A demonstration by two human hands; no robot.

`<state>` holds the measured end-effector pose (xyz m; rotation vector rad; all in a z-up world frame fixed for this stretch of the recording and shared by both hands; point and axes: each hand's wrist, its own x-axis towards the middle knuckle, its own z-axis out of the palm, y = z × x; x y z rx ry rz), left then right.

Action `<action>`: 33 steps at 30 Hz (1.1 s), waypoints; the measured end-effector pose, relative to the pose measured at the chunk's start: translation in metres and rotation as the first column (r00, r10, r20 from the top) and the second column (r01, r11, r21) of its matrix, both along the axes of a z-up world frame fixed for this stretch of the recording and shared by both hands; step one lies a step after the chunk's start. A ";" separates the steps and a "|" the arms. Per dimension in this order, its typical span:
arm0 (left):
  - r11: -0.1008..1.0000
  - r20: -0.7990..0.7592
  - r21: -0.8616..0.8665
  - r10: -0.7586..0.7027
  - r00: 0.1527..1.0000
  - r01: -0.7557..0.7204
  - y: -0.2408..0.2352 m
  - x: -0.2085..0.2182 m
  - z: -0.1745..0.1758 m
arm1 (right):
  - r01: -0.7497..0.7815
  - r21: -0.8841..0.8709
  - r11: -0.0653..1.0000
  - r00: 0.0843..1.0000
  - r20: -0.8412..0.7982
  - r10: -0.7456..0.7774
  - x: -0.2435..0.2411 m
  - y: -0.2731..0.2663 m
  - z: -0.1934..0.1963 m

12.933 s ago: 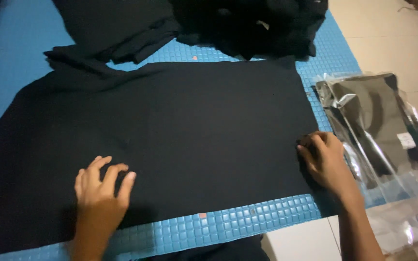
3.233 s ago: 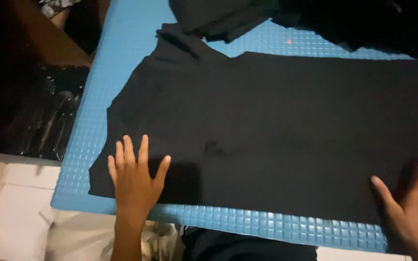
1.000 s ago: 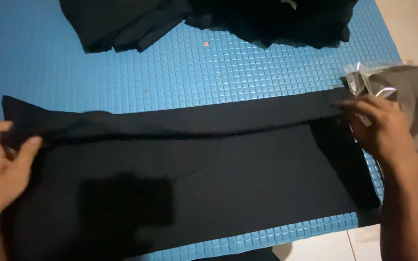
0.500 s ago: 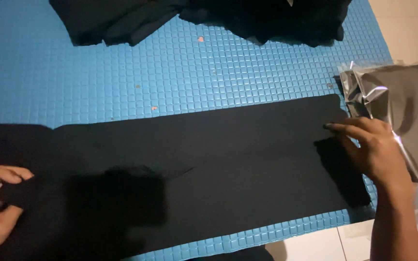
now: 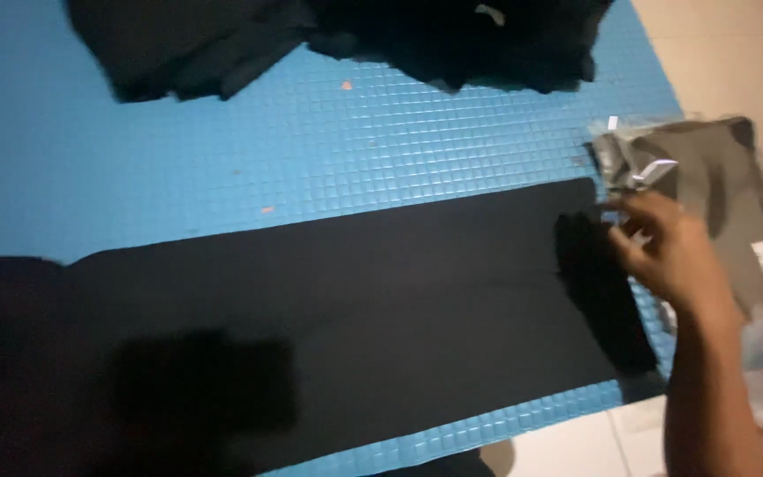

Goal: The person folds a black t-shirt on a blue mat, smoothing it flat, folding the sides inward, then folding the bottom up and the top down to create a compact rectangle. The folded shirt is placed on a growing stack of similar shirts.

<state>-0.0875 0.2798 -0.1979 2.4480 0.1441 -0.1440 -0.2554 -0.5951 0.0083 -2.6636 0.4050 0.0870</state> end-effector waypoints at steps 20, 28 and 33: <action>0.982 -0.050 0.111 0.161 0.986 -0.154 -0.165 -0.078 0.203 | -0.024 0.358 0.933 0.821 0.540 -0.186 0.064 0.027 -0.094; 0.998 -0.091 -0.060 -0.040 0.995 0.035 -0.176 -0.104 0.230 | -0.468 -0.243 0.850 0.828 0.214 0.518 0.041 0.191 0.029; 0.998 0.008 0.044 0.045 0.999 -0.045 -0.175 -0.101 0.212 | -0.905 -0.123 0.407 0.315 0.449 0.836 0.047 0.341 0.032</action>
